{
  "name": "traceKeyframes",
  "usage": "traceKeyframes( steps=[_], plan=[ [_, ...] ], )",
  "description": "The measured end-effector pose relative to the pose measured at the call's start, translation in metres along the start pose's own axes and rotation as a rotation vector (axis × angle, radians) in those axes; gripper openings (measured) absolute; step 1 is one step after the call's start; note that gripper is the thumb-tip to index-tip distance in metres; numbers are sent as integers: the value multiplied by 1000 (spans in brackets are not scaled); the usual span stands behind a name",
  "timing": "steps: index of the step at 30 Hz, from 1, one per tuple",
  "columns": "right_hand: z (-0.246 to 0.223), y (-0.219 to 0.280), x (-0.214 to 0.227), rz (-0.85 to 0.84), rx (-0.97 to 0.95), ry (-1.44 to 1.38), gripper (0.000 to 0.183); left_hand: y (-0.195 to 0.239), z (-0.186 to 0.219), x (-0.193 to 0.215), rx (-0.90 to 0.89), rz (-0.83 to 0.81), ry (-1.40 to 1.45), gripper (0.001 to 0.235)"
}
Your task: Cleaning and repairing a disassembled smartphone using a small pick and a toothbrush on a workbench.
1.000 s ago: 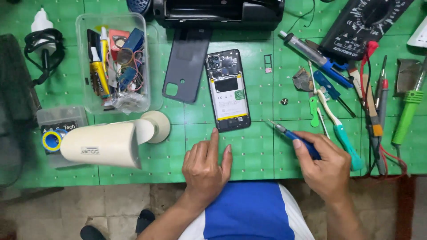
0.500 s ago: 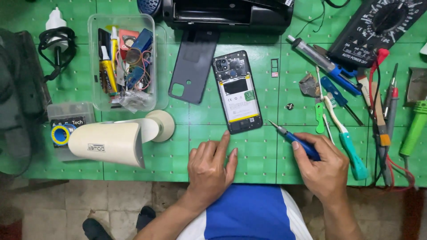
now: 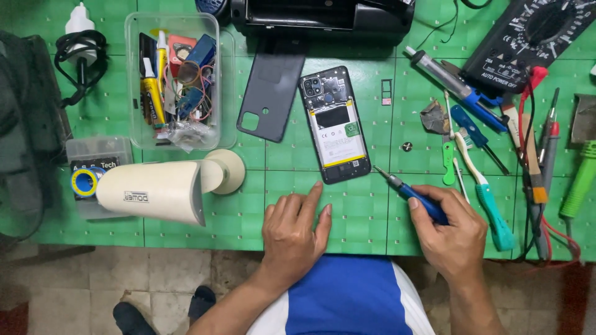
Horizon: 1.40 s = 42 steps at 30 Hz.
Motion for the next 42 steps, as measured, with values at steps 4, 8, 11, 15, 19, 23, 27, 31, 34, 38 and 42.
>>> traceKeyframes(
  steps=[4, 8, 11, 15, 19, 23, 27, 31, 34, 38, 42],
  plan=[
    [4, 3, 0, 3, -17, -41, 18, 0, -1, 1, 4, 7, 31, 31],
    [12, 11, -2, -4, -115, -47, 19, -7, 1, 10, 28, 26, 337, 15],
    [15, 18, -4, -28, -182, -97, 21, -9, 1, -1, 210, -67, 737, 17],
    [10, 27, -8, -83, -266, -179, 22, -1, 2, -51, 691, -324, 1511, 28],
    [-10, 32, -8, -95, -226, -160, 22, -2, 3, -59, 761, -298, 1650, 27],
    [-18, 36, -13, -107, -236, -181, 21, 3, 0, -60, 771, -224, 1813, 25],
    [-23, 35, -16, -107, -183, -157, 20, 5, -4, -57, 743, -195, 1822, 23],
    [-31, 33, -15, -121, -192, -185, 20, 9, -7, -59, 748, -187, 1827, 21],
    [-32, 32, -15, -124, -147, -182, 22, 10, -8, -60, 757, -178, 1824, 20],
    [-36, 31, -15, -129, -113, -173, 21, 11, -10, -59, 746, -158, 1820, 19],
    [-40, 30, -16, -139, -109, -183, 21, 11, -11, -56, 744, -142, 1801, 17]
  ],
)
Point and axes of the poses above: each hand's wrist, its own y-axis away from the middle knuckle, its own x-axis out of the back of the hand, z = x × y, the point moved 6 cm from there along -y, towards the middle knuckle, and after that the axes turned 7 degrees about -z, right-handed, at the moved point
